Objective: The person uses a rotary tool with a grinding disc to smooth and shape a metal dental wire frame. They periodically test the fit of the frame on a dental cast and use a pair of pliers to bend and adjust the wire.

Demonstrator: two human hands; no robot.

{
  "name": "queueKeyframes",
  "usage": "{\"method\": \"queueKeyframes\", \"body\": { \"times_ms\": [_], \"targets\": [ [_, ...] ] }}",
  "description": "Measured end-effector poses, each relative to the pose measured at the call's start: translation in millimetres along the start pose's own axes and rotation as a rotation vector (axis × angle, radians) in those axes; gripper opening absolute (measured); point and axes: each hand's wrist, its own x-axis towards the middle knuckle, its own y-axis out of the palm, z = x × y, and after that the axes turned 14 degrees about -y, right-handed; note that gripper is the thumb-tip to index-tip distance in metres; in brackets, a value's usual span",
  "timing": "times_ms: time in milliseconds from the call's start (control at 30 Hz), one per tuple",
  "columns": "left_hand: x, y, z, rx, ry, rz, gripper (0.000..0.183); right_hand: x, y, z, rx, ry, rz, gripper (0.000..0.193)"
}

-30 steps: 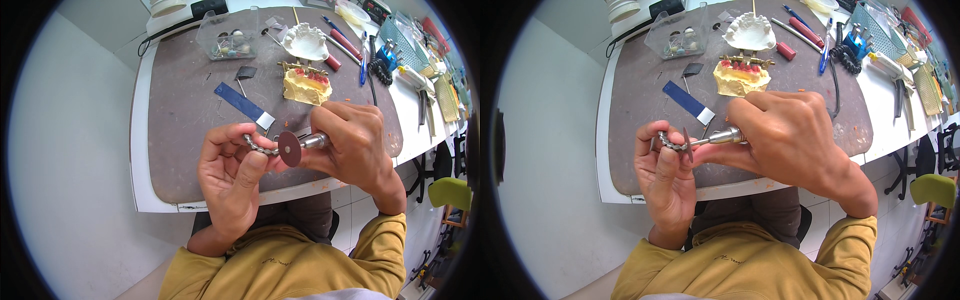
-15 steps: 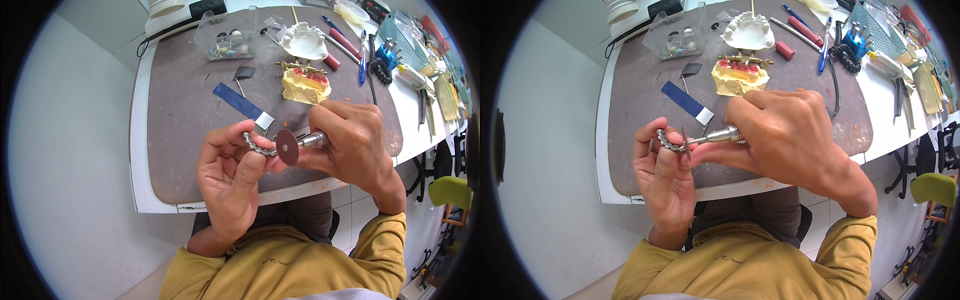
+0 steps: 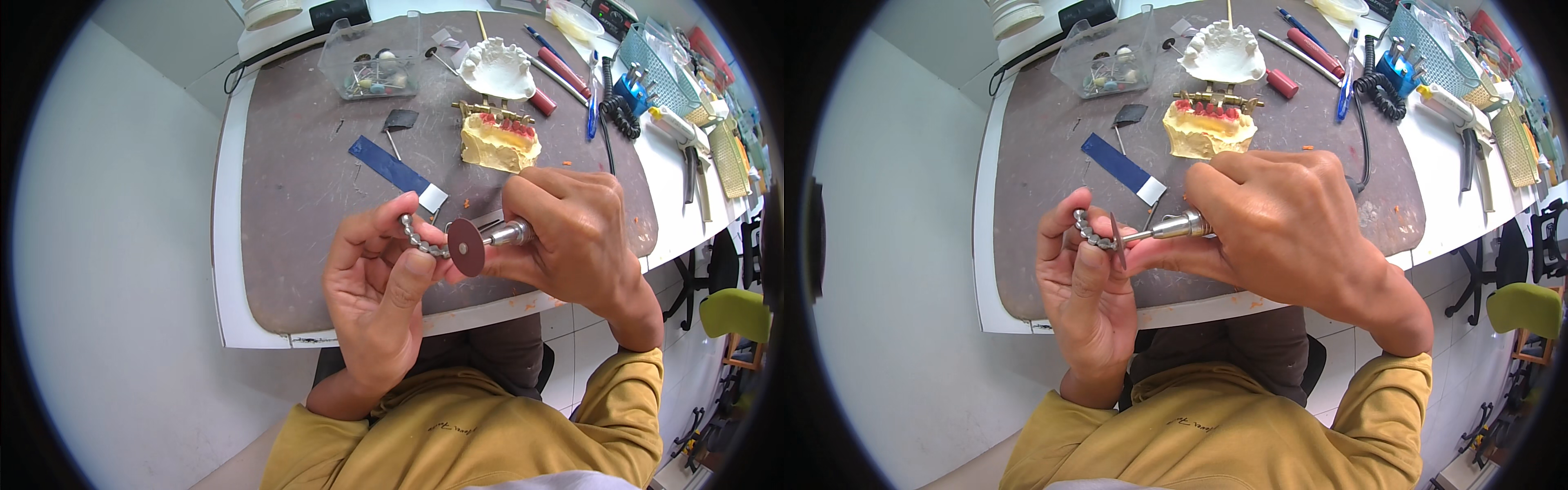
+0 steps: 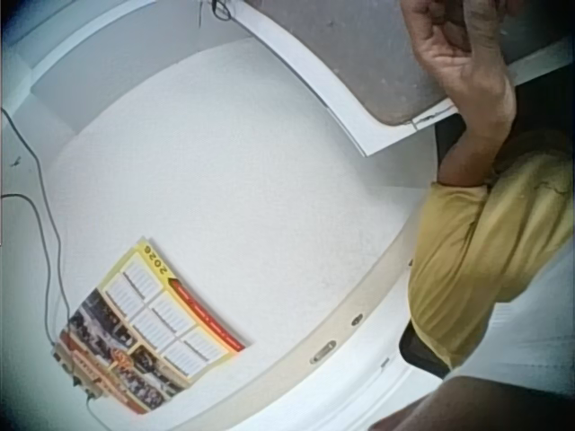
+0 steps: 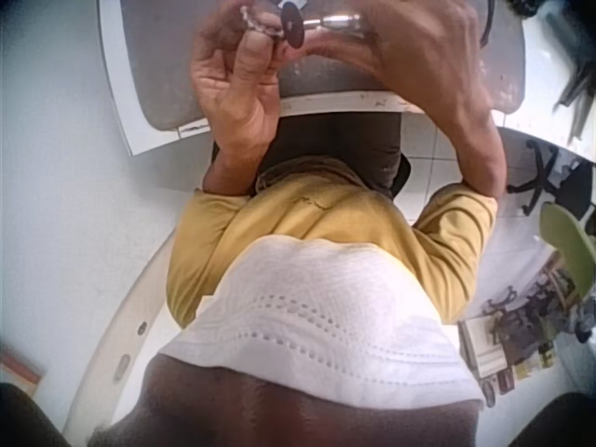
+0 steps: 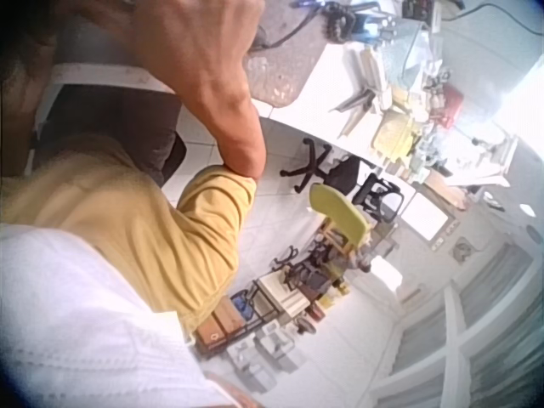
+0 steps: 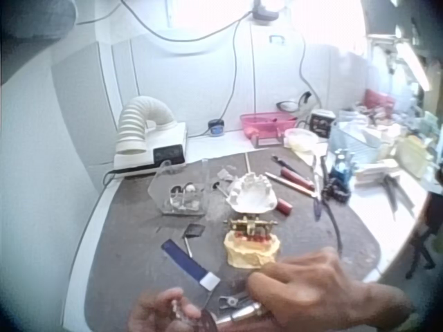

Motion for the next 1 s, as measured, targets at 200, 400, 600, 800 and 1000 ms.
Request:
{"method": "queueKeyframes", "body": {
  "times_ms": [200,400,600,800,1000],
  "targets": [
    [-0.3,-0.1,0.6,0.017,0.005,-0.004,0.041,-1.1,2.2,0.3,-0.016,0.005,-0.027,0.056],
    [0.5,-0.7,0.4,0.02,0.022,0.031,0.042,-1.5,1.8,-0.4,-0.021,-0.001,-0.044,0.056],
    [-1.3,-0.5,0.8,0.016,0.02,-0.004,0.042,0.5,-0.4,1.6,-0.023,-0.002,0.001,0.056],
    [-0.9,-0.5,2.4,0.032,0.031,-0.004,0.042,-1.3,1.7,0.0,-0.017,-0.009,-0.028,0.057],
    [0.0,-2.6,1.5,0.053,0.049,0.054,0.042,-2.3,2.0,-0.8,-0.024,0.0,-0.031,0.057]
  ]
}}
